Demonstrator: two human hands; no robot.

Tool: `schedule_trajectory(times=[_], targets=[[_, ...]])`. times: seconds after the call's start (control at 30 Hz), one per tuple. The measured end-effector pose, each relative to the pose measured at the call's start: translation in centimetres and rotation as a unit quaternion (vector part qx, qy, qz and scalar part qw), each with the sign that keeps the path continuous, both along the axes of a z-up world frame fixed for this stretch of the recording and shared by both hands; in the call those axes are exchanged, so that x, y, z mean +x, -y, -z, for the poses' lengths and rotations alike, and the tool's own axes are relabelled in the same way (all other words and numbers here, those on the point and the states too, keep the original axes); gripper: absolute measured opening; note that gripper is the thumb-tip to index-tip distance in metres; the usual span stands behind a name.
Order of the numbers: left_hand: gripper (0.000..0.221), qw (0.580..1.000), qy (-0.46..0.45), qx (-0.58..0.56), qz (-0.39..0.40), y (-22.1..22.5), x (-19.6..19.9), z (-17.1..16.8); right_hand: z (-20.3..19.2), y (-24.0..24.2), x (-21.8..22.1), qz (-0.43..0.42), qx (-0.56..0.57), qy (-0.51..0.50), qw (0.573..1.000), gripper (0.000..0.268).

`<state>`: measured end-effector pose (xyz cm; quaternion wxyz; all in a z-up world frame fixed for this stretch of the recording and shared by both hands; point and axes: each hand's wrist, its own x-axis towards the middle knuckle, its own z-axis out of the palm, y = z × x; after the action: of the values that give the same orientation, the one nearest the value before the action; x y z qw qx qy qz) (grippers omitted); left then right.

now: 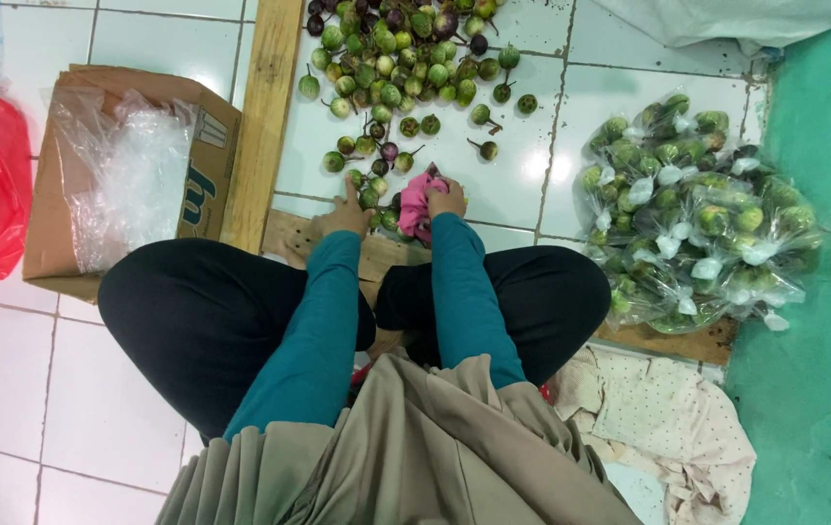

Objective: The person cleans eggplants one at a time with a cloth, placing them into a small plastic bag after wiping each one.

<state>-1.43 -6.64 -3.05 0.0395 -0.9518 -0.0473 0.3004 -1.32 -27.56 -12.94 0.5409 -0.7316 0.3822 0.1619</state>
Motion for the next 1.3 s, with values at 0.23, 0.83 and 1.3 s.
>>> schedule_trajectory(times=[0.23, 0.83, 1.3], targets=[[0.082, 0.976, 0.002, 0.021, -0.218, 2.7, -4.1, -2.6, -10.3, -1.6, -1.8, -0.057, -0.040, -0.068, 0.995, 0.048], [0.071, 0.980, -0.036, -0.091, -0.172, 1.9, -4.4, -4.6, -4.4, -3.9, 0.4, -0.073, -0.073, 0.003, 0.995, 0.054], [0.073, 0.982, 0.135, -0.072, -0.113, -8.9, 8.2, 3.3, -8.8, -1.1, -0.1, 0.090, -0.066, 0.168, 0.979, 0.043]])
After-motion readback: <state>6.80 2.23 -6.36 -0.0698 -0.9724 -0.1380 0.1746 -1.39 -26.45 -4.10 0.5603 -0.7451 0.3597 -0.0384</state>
